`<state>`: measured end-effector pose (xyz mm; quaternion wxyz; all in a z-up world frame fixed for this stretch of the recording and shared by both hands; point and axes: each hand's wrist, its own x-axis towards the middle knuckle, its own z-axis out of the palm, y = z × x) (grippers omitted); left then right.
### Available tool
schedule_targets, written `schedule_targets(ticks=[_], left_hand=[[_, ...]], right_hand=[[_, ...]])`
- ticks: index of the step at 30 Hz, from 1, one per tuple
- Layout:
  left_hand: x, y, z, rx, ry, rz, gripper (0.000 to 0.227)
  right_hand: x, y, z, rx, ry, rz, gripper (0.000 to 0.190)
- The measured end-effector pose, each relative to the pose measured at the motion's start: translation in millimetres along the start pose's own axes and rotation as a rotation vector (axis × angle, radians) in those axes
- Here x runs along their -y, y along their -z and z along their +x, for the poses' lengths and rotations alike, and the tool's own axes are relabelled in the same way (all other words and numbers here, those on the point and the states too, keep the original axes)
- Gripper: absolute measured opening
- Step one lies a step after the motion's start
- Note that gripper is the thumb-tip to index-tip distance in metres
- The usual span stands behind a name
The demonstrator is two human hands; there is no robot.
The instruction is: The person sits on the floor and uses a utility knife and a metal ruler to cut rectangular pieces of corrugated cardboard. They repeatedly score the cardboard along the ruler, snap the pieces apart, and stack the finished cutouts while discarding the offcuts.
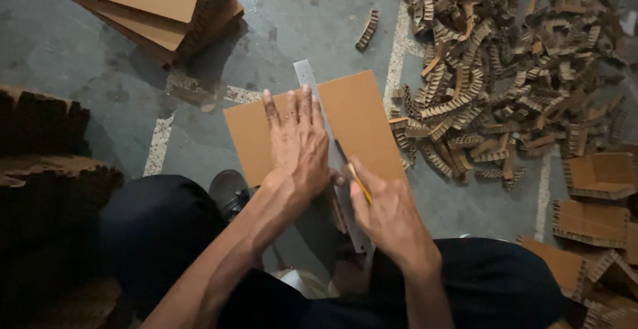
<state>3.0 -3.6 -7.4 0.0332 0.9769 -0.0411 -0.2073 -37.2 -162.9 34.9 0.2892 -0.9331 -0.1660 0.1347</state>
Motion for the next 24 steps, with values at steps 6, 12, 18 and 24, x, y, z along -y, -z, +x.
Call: schedule_targets(ticks=[6, 12, 18, 24], left_hand=[[1, 0, 0, -0.032, 0.024, -0.077, 0.147], [4, 0, -1, -0.036, 0.017, -0.123, 0.146], [5, 1, -1, -0.009, 0.015, -0.119, 0.147], [6, 0, -1, -0.008, 0.002, -0.124, 0.145]], right_hand=[[-18, -6, -63, 0.066, -0.131, 0.071, 0.036], [-27, -12, -93, 0.083, -0.240, 0.069, 0.045], [-52, -23, -127, 0.099, -0.059, -0.003, 0.045], [-76, -20, -154, 0.308, -0.358, -0.031, 0.052]])
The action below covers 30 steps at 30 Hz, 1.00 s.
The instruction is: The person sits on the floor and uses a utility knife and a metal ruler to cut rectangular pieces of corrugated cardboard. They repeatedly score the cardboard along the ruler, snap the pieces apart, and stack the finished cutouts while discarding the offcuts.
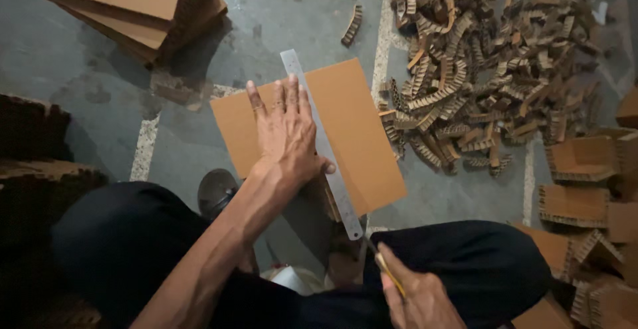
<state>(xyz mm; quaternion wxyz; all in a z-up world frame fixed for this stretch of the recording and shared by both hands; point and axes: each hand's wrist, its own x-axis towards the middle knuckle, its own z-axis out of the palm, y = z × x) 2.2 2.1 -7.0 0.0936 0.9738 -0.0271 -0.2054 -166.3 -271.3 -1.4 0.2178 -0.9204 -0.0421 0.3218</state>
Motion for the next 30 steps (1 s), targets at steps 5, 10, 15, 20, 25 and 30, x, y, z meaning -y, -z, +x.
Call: schedule_targets(ticks=[5, 10, 15, 20, 25, 30], left_hand=[[1, 0, 2, -0.036, -0.002, -0.016, 0.146], [6, -5, 2, -0.097, -0.035, -0.001, 0.147], [18, -22, 0, -0.160, -0.087, -0.070, 0.148], [48, -38, -10, -0.451, -0.121, -0.214, 0.159], [52, -46, -9, -0.460, -0.089, -0.184, 0.143], [52, -41, -10, -0.538, -0.114, -0.186, 0.131]], right_hand=[[17, 3, -14, -0.396, 0.083, 0.272, 0.044], [47, -22, 33, -0.640, 0.116, 0.254, 0.028], [32, -39, 61, -0.405, -0.188, 0.815, 0.024], [-5, -36, 63, -0.563, -0.178, 0.982, 0.021], [-16, -28, 65, -0.576, -0.151, 1.057, 0.022], [3, -3, 56, -0.638, -0.422, 0.641, 0.040]])
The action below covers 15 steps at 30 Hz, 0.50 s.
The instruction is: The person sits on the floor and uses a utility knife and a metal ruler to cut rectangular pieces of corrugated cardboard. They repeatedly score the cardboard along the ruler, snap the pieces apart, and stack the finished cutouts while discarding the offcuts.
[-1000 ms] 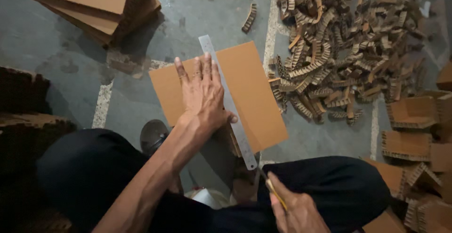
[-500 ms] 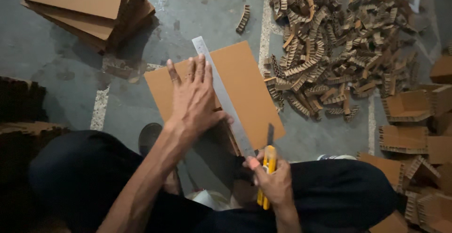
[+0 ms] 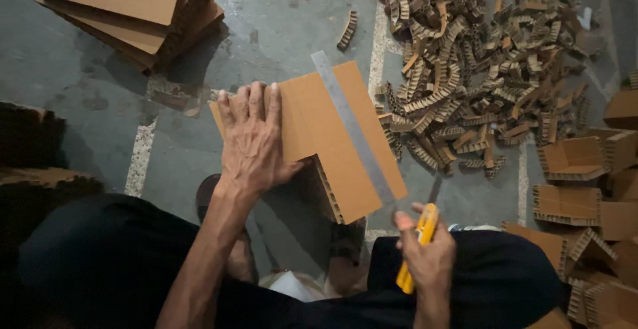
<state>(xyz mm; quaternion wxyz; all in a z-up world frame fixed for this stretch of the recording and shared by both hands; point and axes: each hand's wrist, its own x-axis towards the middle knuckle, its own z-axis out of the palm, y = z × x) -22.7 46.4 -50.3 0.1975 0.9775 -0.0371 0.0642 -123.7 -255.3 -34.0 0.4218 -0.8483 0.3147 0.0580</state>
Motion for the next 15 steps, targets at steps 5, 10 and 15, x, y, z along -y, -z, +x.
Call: schedule_targets(ticks=[5, 10, 15], left_hand=[[0, 0, -1, 0.041, 0.008, 0.055, 0.129], [-1, 1, -3, 0.045, 0.017, 0.029, 0.127], [3, 2, -2, 0.041, 0.023, -0.035, 0.120]], right_hand=[[47, 11, -15, 0.026, 0.237, 0.019, 0.054], [119, -40, -2, 0.333, 0.597, -0.185, 0.049], [177, -98, 29, 0.275, 0.783, -0.340, 0.043]])
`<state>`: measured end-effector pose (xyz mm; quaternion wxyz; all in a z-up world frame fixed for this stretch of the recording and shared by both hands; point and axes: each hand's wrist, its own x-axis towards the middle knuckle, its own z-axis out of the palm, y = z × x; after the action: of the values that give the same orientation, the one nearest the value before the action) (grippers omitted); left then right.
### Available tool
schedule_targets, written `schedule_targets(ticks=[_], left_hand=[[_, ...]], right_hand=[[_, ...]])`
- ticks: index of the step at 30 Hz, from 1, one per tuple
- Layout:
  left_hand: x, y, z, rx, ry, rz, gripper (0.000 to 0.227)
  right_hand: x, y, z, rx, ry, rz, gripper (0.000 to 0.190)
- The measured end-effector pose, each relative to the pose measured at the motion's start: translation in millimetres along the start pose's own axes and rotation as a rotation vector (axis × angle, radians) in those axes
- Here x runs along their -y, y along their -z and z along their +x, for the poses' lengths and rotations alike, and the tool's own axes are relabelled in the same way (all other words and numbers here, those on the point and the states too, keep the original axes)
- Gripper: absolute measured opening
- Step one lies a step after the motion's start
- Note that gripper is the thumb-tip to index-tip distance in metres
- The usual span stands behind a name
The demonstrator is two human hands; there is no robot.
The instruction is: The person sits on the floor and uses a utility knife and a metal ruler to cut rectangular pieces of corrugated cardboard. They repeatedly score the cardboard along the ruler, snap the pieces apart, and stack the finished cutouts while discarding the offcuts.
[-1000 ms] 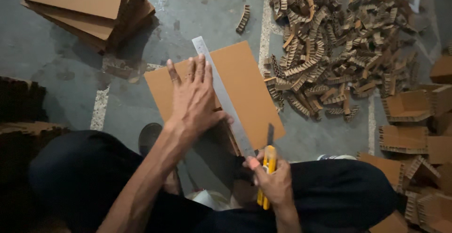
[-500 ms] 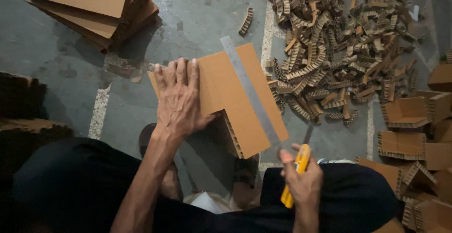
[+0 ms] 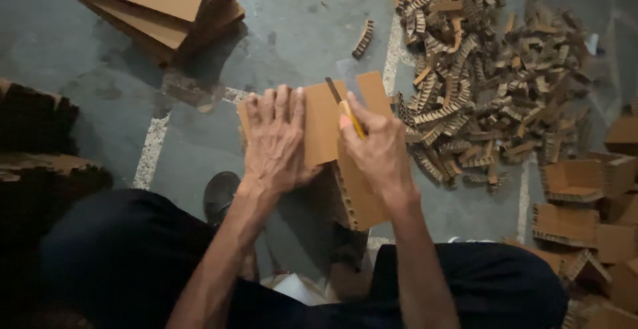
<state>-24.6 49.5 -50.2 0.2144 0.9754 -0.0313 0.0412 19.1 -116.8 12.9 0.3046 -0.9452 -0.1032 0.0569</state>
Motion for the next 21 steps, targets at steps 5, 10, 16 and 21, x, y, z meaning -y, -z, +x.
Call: schedule_targets(ticks=[5, 10, 16, 21], left_hand=[[-1, -5, 2, -0.014, 0.003, 0.049, 0.125], [-1, -6, 2, 0.020, 0.001, 0.050, 0.126], [-2, -6, 3, 0.031, 0.015, 0.029, 0.127], [-3, -5, 3, 0.038, 0.020, 0.041, 0.127]], right_hand=[[1, -4, 20, 0.015, -0.007, -0.038, 0.042], [2, 2, 22, 0.021, 0.059, -0.110, 0.041], [10, 9, 30, 0.182, -0.170, -0.182, 0.042], [7, 9, 44, 0.201, 0.044, -0.252, 0.040]])
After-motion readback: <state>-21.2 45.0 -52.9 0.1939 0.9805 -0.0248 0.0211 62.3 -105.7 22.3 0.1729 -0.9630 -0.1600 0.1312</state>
